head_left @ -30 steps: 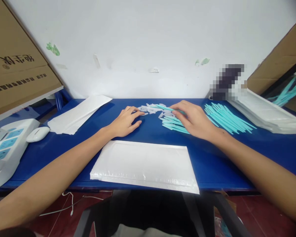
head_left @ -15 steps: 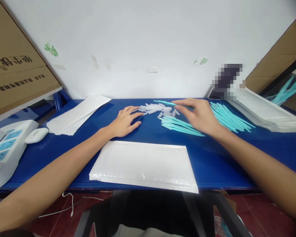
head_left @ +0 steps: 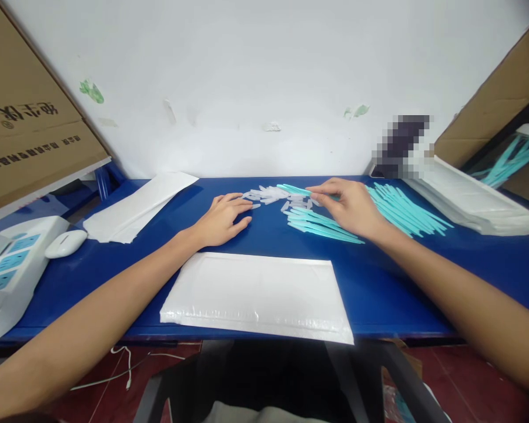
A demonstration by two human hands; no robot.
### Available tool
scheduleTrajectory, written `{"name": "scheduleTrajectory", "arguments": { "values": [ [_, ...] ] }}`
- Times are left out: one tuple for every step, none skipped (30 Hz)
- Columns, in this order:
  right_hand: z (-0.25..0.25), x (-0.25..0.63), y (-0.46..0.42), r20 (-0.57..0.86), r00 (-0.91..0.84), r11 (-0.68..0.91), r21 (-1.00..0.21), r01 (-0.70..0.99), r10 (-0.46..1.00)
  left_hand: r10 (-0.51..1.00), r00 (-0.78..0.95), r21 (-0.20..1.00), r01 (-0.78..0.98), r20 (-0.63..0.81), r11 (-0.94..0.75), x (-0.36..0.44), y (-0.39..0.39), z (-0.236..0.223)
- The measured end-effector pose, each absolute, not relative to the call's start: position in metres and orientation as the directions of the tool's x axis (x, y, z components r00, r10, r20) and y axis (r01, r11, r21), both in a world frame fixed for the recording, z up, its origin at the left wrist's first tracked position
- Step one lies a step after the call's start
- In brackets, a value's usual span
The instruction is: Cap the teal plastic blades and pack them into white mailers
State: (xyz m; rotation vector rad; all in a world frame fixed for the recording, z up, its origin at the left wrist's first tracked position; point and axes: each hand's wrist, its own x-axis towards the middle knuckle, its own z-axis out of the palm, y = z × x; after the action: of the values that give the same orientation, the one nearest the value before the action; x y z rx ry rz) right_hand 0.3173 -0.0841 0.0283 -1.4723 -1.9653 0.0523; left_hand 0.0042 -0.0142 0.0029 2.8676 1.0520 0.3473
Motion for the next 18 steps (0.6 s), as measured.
{"name": "scheduleTrajectory", "arguments": {
  "values": [
    [0.027,0.317,-0.084,0.486,-0.136,0.362,-0.409,0.837,0.863,0.643,0.739,0.144,0.627,0.200,-0.766,0.004,-0.014,0.003],
    [0.027,0.316,-0.084,0.486,-0.135,0.361,-0.409,0.838,0.863,0.642,0.737,0.149,0.625,0.210,-0.766,0.004,-0.015,0.003],
    [0.026,0.316,-0.083,0.489,-0.130,0.358,-0.408,0.840,0.863,0.642,0.735,0.158,0.622,0.219,-0.766,0.005,-0.015,0.003],
    [0.026,0.315,-0.083,0.492,-0.128,0.357,-0.407,0.840,0.861,0.644,0.731,0.170,0.621,0.228,-0.765,0.005,-0.014,0.003],
    [0.026,0.315,-0.083,0.497,-0.122,0.355,-0.406,0.842,0.859,0.646,0.726,0.183,0.620,0.236,-0.763,0.005,-0.014,0.003],
    [0.026,0.314,-0.083,0.502,-0.115,0.349,-0.403,0.846,0.857,0.649,0.720,0.196,0.619,0.245,-0.761,0.005,-0.014,0.003],
    [0.027,0.314,-0.083,0.504,-0.108,0.340,-0.396,0.853,0.857,0.649,0.715,0.208,0.616,0.259,-0.760,0.006,-0.014,0.002],
    [0.028,0.313,-0.084,0.504,-0.103,0.329,-0.385,0.862,0.858,0.647,0.710,0.218,0.610,0.277,-0.762,0.006,-0.013,0.002],
    [0.028,0.313,-0.084,0.502,-0.101,0.319,-0.369,0.873,0.859,0.642,0.706,0.227,0.601,0.298,-0.766,0.007,-0.013,0.002],
    [0.029,0.312,-0.084,0.500,-0.105,0.311,-0.349,0.884,0.860,0.635,0.704,0.237,0.589,0.319,-0.772,0.008,-0.014,0.002],
    [0.030,0.312,-0.084,0.499,-0.114,0.309,-0.329,0.893,0.859,0.628,0.702,0.250,0.576,0.337,-0.778,0.009,-0.014,0.002],
    [0.030,0.312,-0.085,0.497,-0.128,0.313,-0.309,0.898,0.858,0.626,0.699,0.269,0.565,0.347,-0.780,0.010,-0.015,0.002],
    [0.030,0.311,-0.085,0.499,-0.142,0.321,-0.295,0.900,0.855,0.630,0.694,0.295,0.557,0.348,-0.776,0.011,-0.017,0.002],
    [0.029,0.311,-0.085,0.505,-0.152,0.332,-0.287,0.899,0.850,0.641,0.686,0.329,0.552,0.343,-0.766,0.012,-0.018,0.003],
    [0.028,0.312,-0.084,0.512,-0.160,0.343,-0.286,0.895,0.844,0.657,0.677,0.370,0.547,0.331,-0.751,0.012,-0.019,0.004],
    [0.027,0.312,-0.084,0.523,-0.161,0.354,-0.293,0.888,0.837,0.675,0.669,0.416,0.543,0.312,-0.730,0.013,-0.019,0.006],
    [0.026,0.312,-0.083,0.539,-0.158,0.366,-0.305,0.879,0.828,0.691,0.664,0.460,0.538,0.285,-0.706,0.014,-0.019,0.008],
    [0.024,0.313,-0.082,0.559,-0.150,0.380,-0.322,0.867,0.816,0.701,0.668,0.496,0.534,0.249,-0.685,0.015,-0.017,0.010]
  ]
}}
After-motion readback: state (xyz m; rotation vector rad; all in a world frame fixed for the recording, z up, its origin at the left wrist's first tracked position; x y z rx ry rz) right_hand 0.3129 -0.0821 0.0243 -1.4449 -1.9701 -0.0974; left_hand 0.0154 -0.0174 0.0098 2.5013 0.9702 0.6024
